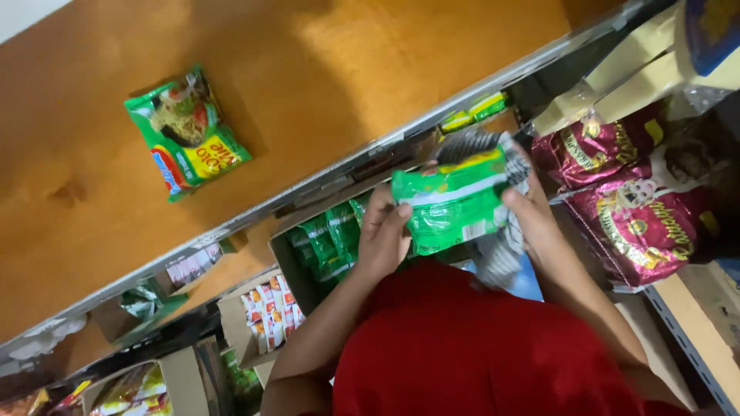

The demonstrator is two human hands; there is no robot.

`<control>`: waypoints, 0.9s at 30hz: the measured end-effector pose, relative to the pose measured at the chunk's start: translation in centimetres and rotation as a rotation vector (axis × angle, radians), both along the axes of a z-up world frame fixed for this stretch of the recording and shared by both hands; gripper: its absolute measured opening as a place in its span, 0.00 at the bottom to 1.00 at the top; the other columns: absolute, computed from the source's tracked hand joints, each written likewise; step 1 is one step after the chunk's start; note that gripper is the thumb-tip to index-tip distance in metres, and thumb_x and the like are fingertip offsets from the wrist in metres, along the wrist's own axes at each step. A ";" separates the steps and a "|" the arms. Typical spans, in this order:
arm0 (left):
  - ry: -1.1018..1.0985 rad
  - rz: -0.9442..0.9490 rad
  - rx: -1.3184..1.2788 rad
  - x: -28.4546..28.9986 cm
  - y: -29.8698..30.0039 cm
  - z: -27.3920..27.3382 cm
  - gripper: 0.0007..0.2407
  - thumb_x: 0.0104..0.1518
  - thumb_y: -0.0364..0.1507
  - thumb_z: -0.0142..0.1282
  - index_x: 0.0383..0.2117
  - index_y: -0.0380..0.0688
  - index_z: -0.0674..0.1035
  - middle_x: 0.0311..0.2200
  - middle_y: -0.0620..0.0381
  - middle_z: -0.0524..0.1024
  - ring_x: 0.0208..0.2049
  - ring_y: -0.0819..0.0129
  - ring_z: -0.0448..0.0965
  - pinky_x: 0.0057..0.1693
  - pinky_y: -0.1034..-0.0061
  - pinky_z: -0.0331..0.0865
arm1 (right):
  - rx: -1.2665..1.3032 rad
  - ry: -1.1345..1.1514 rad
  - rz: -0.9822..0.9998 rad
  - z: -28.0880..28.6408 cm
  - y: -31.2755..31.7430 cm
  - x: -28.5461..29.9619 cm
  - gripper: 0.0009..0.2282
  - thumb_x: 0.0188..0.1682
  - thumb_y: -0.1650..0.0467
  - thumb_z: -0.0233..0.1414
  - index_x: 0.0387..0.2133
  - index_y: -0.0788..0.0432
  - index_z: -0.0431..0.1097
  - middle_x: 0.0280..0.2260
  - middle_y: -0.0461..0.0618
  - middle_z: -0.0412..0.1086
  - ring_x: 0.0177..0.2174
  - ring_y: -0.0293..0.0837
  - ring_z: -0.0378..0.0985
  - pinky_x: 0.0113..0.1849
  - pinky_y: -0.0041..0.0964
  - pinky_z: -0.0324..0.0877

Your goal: Taking instant noodle packets from a cardboard box, wiping them with a cloth, and organizing them on a shelf.

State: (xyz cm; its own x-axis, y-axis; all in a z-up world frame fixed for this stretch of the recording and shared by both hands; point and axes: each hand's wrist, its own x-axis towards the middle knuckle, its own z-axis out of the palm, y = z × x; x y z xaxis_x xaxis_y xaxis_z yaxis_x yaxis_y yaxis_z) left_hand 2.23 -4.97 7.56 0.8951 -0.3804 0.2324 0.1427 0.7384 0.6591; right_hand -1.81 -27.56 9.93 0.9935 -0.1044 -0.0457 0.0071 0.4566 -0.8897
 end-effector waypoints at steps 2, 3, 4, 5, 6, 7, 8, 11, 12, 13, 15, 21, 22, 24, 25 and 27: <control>0.068 -0.091 -0.013 0.9 -0.4 0.7 0.01 0.68 0.24 0.48 0.42 0.43 0.71 0.58 0.51 0.73 0.56 0.68 0.74 0.62 0.67 0.70 | -0.083 0.112 -0.023 -1.0 -1.5 -0.9 0.30 0.47 0.66 0.60 0.64 0.59 0.60 0.59 0.54 0.67 0.57 0.46 0.71 0.59 0.42 0.63; 0.141 -0.178 -0.022 1.5 -0.5 1.1 0.03 0.67 0.25 0.48 0.43 0.42 0.71 0.59 0.51 0.72 0.58 0.67 0.74 0.63 0.66 0.70 | -0.161 0.229 -0.039 -1.5 -2.2 -1.3 0.30 0.45 0.67 0.60 0.62 0.66 0.64 0.57 0.57 0.71 0.54 0.48 0.75 0.58 0.44 0.65; 0.135 -0.177 -0.024 1.8 -0.2 1.6 0.03 0.67 0.25 0.48 0.43 0.42 0.71 0.59 0.51 0.72 0.58 0.67 0.74 0.63 0.66 0.70 | -0.163 0.222 -0.038 0.3 -1.8 -1.5 0.30 0.45 0.67 0.60 0.62 0.66 0.64 0.57 0.57 0.71 0.54 0.48 0.75 0.58 0.44 0.65; 0.299 -0.168 0.211 2.1 0.1 2.2 0.08 0.70 0.25 0.46 0.52 0.38 0.68 0.52 0.33 0.59 0.48 0.56 0.58 0.55 0.58 0.54 | -0.183 0.064 -0.116 2.2 -1.4 -1.6 0.30 0.45 0.68 0.62 0.62 0.66 0.63 0.56 0.56 0.71 0.54 0.47 0.75 0.59 0.44 0.66; 0.462 -0.155 0.446 2.5 0.4 2.8 0.14 0.72 0.25 0.44 0.61 0.33 0.65 0.45 0.15 0.45 0.39 0.45 0.41 0.48 0.51 0.38 | -0.201 -0.095 -0.191 4.0 -0.9 -1.7 0.31 0.45 0.69 0.63 0.62 0.67 0.62 0.55 0.54 0.71 0.54 0.47 0.75 0.59 0.44 0.68; 0.455 -0.155 0.445 2.2 0.5 4.3 0.14 0.72 0.25 0.44 0.61 0.33 0.65 0.45 0.15 0.45 0.39 0.45 0.41 0.48 0.51 0.38 | -0.202 -0.101 -0.193 4.3 -0.9 -2.0 0.31 0.45 0.69 0.63 0.62 0.67 0.62 0.55 0.54 0.71 0.54 0.47 0.75 0.59 0.44 0.68; 0.132 -0.124 0.435 1.9 0.7 5.8 0.21 0.72 0.31 0.46 0.67 0.43 0.57 0.61 0.32 0.46 0.59 0.51 0.44 0.62 0.54 0.43 | -0.470 -0.207 -0.386 4.6 -0.9 -2.2 0.33 0.43 0.68 0.65 0.60 0.65 0.58 0.53 0.51 0.69 0.52 0.46 0.75 0.57 0.43 0.70; -0.101 -0.242 0.354 1.0 -0.5 6.9 0.36 0.66 0.45 0.49 0.74 0.56 0.41 0.77 0.51 0.42 0.77 0.57 0.45 0.74 0.56 0.48 | -0.927 -0.572 -0.521 2.9 -0.9 -1.5 0.31 0.40 0.67 0.66 0.55 0.64 0.59 0.52 0.53 0.68 0.51 0.50 0.75 0.57 0.47 0.71; -0.006 -0.396 0.289 0.7 -1.1 6.7 0.43 0.60 0.51 0.50 0.75 0.60 0.34 0.76 0.55 0.36 0.76 0.56 0.43 0.73 0.53 0.48 | -1.112 -0.830 -0.449 1.9 -0.9 -1.1 0.27 0.39 0.68 0.65 0.52 0.64 0.65 0.54 0.57 0.69 0.53 0.55 0.76 0.58 0.50 0.70; -0.007 -0.389 0.289 0.7 -1.4 6.1 0.43 0.60 0.51 0.50 0.75 0.60 0.34 0.76 0.55 0.36 0.76 0.56 0.43 0.73 0.53 0.48 | -1.109 -0.834 -0.444 2.9 0.5 -1.0 0.27 0.39 0.68 0.65 0.52 0.64 0.65 0.54 0.57 0.69 0.53 0.55 0.76 0.58 0.50 0.70; 0.106 -0.216 0.176 0.8 -1.9 4.9 0.46 0.54 0.52 0.56 0.73 0.60 0.36 0.74 0.59 0.37 0.74 0.60 0.42 0.73 0.54 0.47 | -0.745 -0.602 0.097 4.9 3.1 -0.7 0.22 0.39 0.65 0.66 0.47 0.59 0.73 0.48 0.61 0.71 0.49 0.62 0.72 0.53 0.57 0.65; -0.887 0.163 0.971 2.1 1.1 0.3 0.27 0.70 0.44 0.47 0.74 0.58 0.56 0.75 0.55 0.57 0.75 0.64 0.54 0.82 0.68 0.47 | -1.311 -1.190 -0.074 9.6 5.8 3.4 0.15 0.38 0.69 0.60 0.40 0.51 0.77 0.49 0.58 0.70 0.54 0.66 0.67 0.58 0.65 0.56; -0.885 0.170 0.975 1.8 1.4 0.4 0.27 0.70 0.44 0.47 0.74 0.58 0.56 0.75 0.55 0.57 0.75 0.64 0.54 0.82 0.68 0.47 | -1.307 -1.196 -0.070 9.8 5.6 3.9 0.15 0.38 0.69 0.60 0.40 0.51 0.77 0.49 0.58 0.70 0.54 0.66 0.67 0.58 0.65 0.56; 0.111 -0.304 0.296 1.5 2.1 0.8 0.37 0.63 0.46 0.52 0.73 0.46 0.47 0.71 0.52 0.54 0.73 0.58 0.52 0.74 0.60 0.48 | -1.116 -0.848 -0.095 10.2 5.2 5.1 0.15 0.40 0.72 0.59 0.43 0.58 0.76 0.51 0.59 0.71 0.55 0.63 0.71 0.58 0.56 0.61; 0.110 -0.294 0.296 1.3 2.4 1.1 0.37 0.63 0.46 0.52 0.73 0.46 0.47 0.71 0.52 0.54 0.73 0.58 0.52 0.74 0.60 0.48 | -1.113 -0.856 -0.088 9.4 4.8 5.3 0.15 0.40 0.72 0.59 0.43 0.58 0.76 0.51 0.59 0.71 0.55 0.63 0.71 0.58 0.56 0.61; -0.033 -0.206 0.205 0.9 3.1 1.7 0.36 0.64 0.48 0.47 0.74 0.47 0.48 0.72 0.52 0.56 0.72 0.58 0.56 0.74 0.62 0.51 | -0.956 -0.615 -0.208 7.6 4.2 5.7 0.15 0.50 0.75 0.57 0.51 0.61 0.72 0.55 0.58 0.71 0.57 0.60 0.72 0.61 0.50 0.64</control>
